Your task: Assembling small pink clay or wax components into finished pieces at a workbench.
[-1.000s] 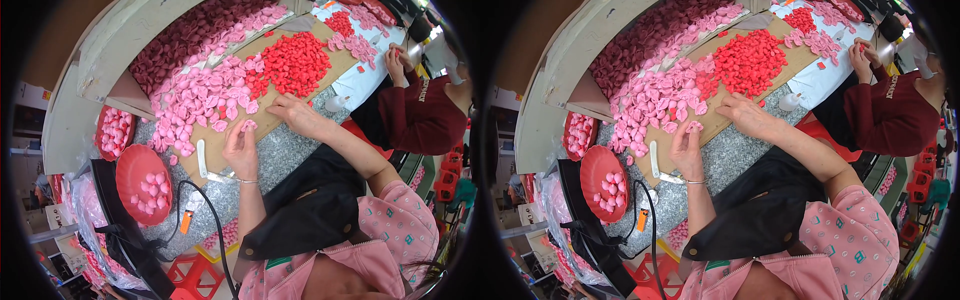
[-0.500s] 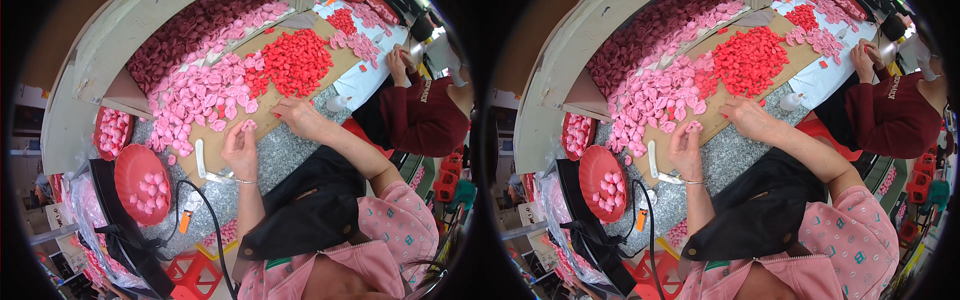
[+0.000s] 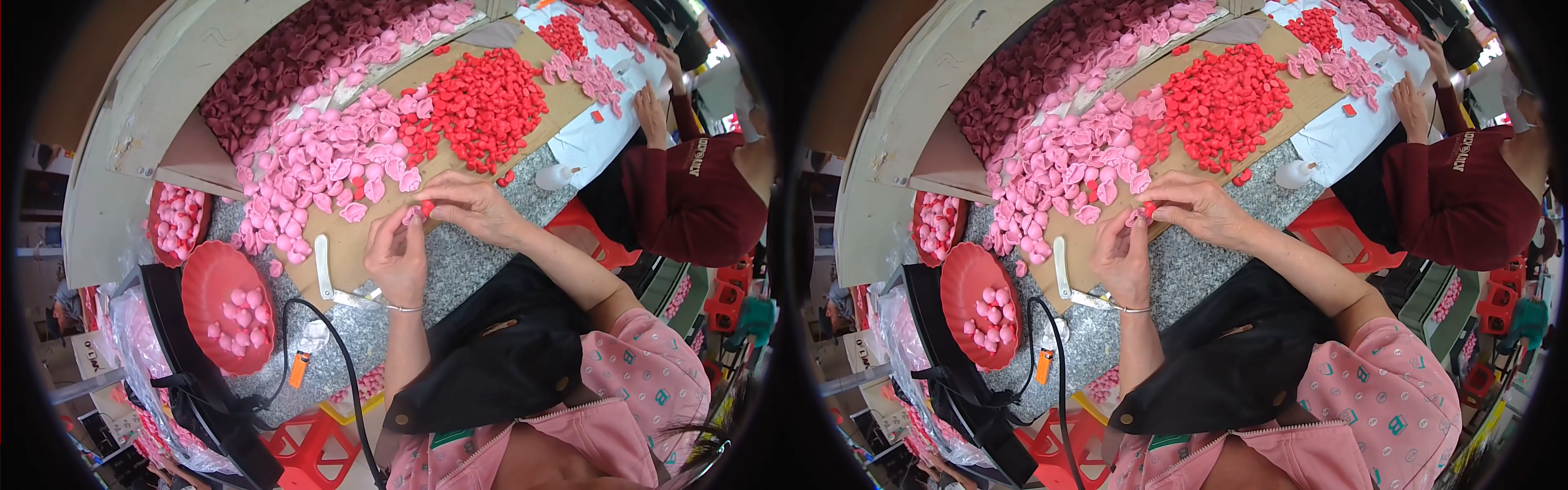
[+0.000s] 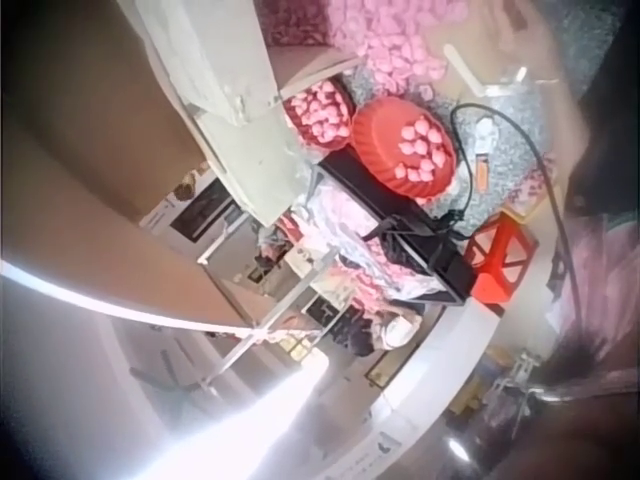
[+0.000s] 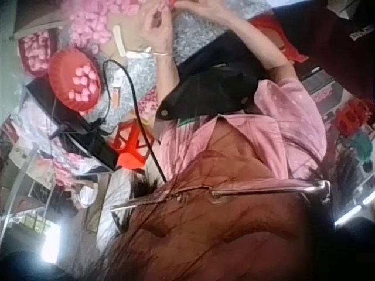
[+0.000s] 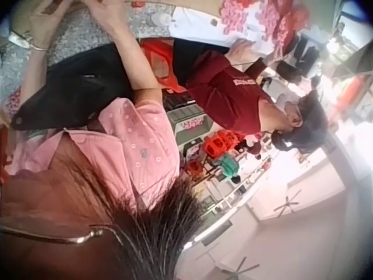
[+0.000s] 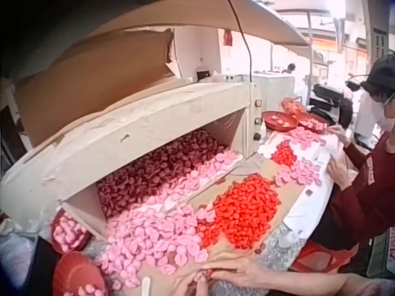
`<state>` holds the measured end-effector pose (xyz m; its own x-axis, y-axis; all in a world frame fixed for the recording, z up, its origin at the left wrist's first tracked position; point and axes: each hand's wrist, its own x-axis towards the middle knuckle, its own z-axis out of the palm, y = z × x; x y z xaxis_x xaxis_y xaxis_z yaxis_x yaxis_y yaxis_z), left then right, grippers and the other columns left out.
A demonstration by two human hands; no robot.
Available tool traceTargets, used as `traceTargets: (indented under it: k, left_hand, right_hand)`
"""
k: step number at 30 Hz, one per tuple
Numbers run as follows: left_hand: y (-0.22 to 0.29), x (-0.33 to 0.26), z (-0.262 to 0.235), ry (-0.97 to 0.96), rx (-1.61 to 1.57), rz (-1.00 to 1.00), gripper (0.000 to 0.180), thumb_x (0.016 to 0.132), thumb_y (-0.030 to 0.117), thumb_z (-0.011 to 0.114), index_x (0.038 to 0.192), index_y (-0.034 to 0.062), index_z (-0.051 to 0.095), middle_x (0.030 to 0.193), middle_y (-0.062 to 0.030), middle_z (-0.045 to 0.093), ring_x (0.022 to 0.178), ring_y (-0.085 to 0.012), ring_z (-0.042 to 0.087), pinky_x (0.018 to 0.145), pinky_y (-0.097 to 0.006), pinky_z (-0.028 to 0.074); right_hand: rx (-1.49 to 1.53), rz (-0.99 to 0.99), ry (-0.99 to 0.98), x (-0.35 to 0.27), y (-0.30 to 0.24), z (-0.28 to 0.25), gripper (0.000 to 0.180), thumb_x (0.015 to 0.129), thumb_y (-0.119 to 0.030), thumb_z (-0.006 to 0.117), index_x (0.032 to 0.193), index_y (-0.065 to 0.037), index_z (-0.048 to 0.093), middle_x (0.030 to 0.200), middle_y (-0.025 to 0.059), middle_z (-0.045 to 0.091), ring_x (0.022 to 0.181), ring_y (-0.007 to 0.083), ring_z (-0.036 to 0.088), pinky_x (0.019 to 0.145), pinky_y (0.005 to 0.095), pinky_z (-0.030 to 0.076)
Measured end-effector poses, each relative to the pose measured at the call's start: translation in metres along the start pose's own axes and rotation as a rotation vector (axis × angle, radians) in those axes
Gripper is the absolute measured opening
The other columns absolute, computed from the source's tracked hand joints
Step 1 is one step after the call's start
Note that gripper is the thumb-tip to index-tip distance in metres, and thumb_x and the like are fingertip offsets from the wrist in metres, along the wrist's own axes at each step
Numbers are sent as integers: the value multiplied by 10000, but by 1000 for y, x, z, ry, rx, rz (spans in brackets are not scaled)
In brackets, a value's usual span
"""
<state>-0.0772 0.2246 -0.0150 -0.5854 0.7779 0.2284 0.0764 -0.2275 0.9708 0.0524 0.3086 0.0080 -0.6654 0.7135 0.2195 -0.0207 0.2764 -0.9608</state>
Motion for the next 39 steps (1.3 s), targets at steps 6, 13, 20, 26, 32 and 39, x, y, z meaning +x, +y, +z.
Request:
traceTargets:
  k: [6, 13, 20, 26, 32, 39]
  left_hand:
    - [-9, 12, 5, -12, 86, 52, 203, 794, -26, 678, 996, -12, 665, 865, -79, 620, 734, -117, 617, 648, -226, 513]
    - [-11, 11, 8, -90, 63, -4, 221, 829, -91, 610, 1046, -48, 613, 947, -58, 555, 859, -126, 600, 755, -232, 509]
    - [0, 5, 17, -146, 241, 139, 206, 827, -74, 614, 1031, -42, 607, 958, -78, 551, 824, -132, 602, 731, -242, 526]
    - [-1, -4, 23, -115, 32, 40, 195, 800, -43, 652, 992, -20, 623, 854, -104, 586, 733, -156, 612, 645, -244, 513]
    - [27, -27, 28, -137, 60, 62, 173, 822, -53, 626, 993, -35, 610, 885, -88, 564, 763, -140, 614, 674, -240, 514]
    - [53, -53, 11, -173, 72, 27, 156, 841, -54, 608, 997, -42, 603, 869, -70, 574, 833, -140, 623, 721, -251, 532]
  right_hand:
    - [-54, 3, -68, 15, 7, -7, 302, 849, 6, 607, 1148, -30, 621, 1063, 74, 579, 996, 157, 572, 827, 269, 485]
    - [-83, 9, -94, 19, 17, -13, 290, 856, 10, 596, 1145, -17, 607, 1019, 70, 577, 946, 145, 584, 804, 266, 491]
    - [133, 103, -119, 18, 23, -23, 244, 853, -11, 596, 1097, -7, 593, 926, 77, 566, 891, 166, 603, 752, 280, 510]
    - [-75, -54, -177, 8, 7, -38, 256, 832, 11, 622, 1086, -15, 613, 925, 66, 573, 861, 139, 600, 749, 259, 494]
    - [203, 106, -221, -14, -4, -39, 241, 852, -13, 621, 1093, -13, 603, 944, 51, 602, 916, 125, 607, 786, 271, 507]
    - [495, 233, -328, -37, -11, -23, 248, 893, -32, 581, 1136, 9, 556, 1002, 69, 623, 929, 124, 603, 841, 285, 499]
